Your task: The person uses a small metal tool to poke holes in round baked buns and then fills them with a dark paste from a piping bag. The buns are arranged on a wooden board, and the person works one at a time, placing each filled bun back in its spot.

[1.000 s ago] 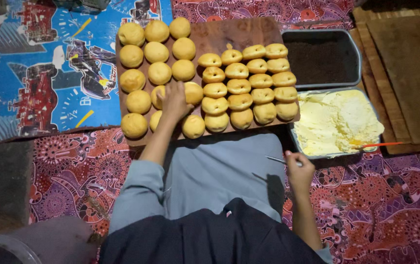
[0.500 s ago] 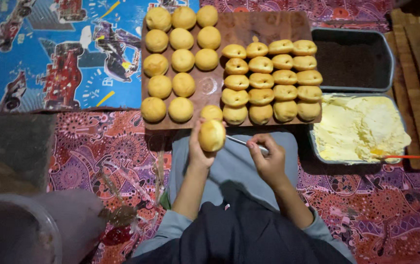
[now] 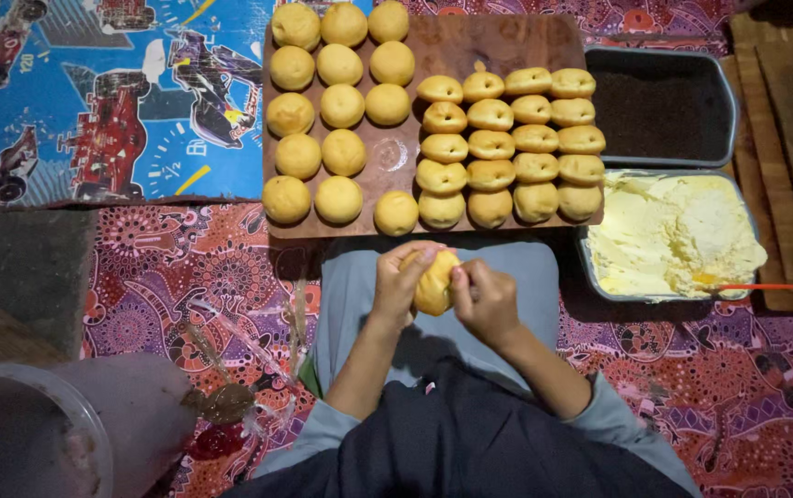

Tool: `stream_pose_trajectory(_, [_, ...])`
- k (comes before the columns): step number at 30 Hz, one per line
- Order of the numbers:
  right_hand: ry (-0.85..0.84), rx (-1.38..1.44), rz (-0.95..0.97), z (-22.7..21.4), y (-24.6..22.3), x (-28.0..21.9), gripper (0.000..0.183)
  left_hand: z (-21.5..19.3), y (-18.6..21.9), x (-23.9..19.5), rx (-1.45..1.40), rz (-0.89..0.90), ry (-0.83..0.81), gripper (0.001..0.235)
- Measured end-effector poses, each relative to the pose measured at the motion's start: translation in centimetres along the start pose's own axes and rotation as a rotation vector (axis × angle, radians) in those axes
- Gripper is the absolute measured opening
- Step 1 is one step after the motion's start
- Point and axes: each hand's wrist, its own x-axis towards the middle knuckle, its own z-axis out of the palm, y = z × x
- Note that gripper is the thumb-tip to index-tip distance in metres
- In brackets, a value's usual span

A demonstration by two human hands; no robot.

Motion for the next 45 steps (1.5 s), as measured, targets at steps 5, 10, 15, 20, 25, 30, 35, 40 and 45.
stream_pose_trajectory(5, [-0.166,0.261,0.282,-1.6,2.2,0.3,0.026,-0.9,0.0,0.8,-0.008,-0.158,-0.058,0.03])
stream_pose_trajectory(10, [-0.072,0.169,0.155,-0.3,3.7,-1.3,0.024,-0.9,-3.9,0.6,-0.083,-0.257,-0.013,0.028])
stream_pose_trajectory(15, [0.24,-0.102,-0.204,1.5,6.3,-0.9,0.025,0.3,-8.0,-0.3,-0.167,-0.067,0.286,0.027])
stream_pose_trajectory(20, [0.133,-0.001,0.076,4.0,7.1,-0.9,0.022,-2.2,-7.4,2.7,-0.125,-0.161,0.283,0.026])
stream_pose_trajectory(25, [0.015,0.3,0.274,4.7,7.9,-1.4,0.022,-3.1,-8.7,2.6,-0.122,-0.16,0.262,0.024])
stream_pose_trajectory(30, [0.123,-0.119,0.051,5.4,8.7,-0.7,0.028,-1.9,-9.1,1.4,-0.165,-0.041,0.319,0.028])
stream_pose_trajectory(35, [0.125,-0.031,0.207,4.8,7.0,1.0,0.021,-3.0,-3.0,2.4,0.686,0.202,-0.014,0.08])
stream_pose_trajectory(40, [0.129,-0.016,0.249,3.3,4.7,2.7,0.02,-2.3,-1.3,2.9,1.178,0.396,-0.161,0.104])
stream_pose_trajectory(45, [0.177,-0.033,0.258,0.1,4.3,3.1,0.017,-6.5,-0.2,8.7,1.271,0.239,-0.244,0.081])
